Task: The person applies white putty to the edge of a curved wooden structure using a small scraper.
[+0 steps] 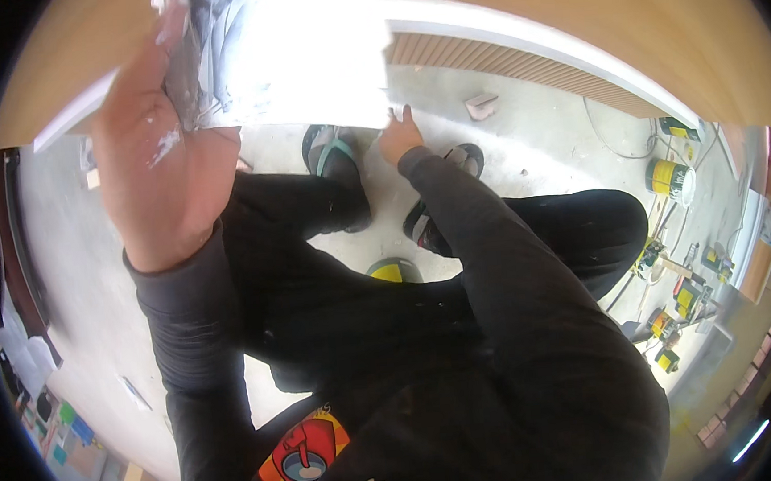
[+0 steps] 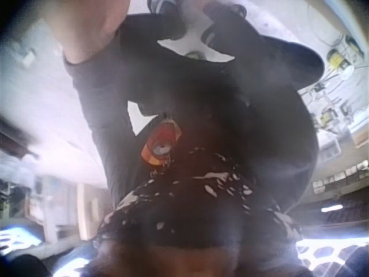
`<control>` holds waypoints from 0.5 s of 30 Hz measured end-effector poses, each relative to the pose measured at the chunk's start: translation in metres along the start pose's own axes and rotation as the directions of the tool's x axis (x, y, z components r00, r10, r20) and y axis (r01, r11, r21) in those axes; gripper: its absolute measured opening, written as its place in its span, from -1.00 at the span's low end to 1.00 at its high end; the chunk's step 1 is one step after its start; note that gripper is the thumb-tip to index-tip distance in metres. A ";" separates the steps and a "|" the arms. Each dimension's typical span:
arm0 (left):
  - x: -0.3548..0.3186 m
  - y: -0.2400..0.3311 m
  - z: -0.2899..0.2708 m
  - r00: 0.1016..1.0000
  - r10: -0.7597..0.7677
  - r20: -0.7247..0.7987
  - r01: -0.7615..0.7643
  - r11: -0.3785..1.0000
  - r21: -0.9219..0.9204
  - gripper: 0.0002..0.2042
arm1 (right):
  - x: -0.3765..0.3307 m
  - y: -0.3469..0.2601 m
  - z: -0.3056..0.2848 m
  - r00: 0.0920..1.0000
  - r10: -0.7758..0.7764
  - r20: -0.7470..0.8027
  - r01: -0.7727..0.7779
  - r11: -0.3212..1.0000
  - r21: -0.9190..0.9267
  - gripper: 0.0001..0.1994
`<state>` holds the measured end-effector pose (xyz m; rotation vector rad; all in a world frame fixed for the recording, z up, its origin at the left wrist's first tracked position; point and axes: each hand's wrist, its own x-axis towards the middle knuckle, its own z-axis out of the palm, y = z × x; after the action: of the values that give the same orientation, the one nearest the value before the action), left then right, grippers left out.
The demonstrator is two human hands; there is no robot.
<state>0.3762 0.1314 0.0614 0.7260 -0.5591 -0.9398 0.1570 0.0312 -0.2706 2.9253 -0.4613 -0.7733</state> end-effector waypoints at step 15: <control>-0.038 0.017 0.021 0.937 -0.350 -0.007 0.339 0.913 -0.227 -0.69 | -0.087 -0.002 -0.279 0.778 0.427 -0.462 0.445 -0.892 -0.075 -0.36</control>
<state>0.3517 0.1644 0.0828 0.6530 -0.2784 -1.2884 0.2235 0.0607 0.0128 -0.3100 0.0044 -0.7145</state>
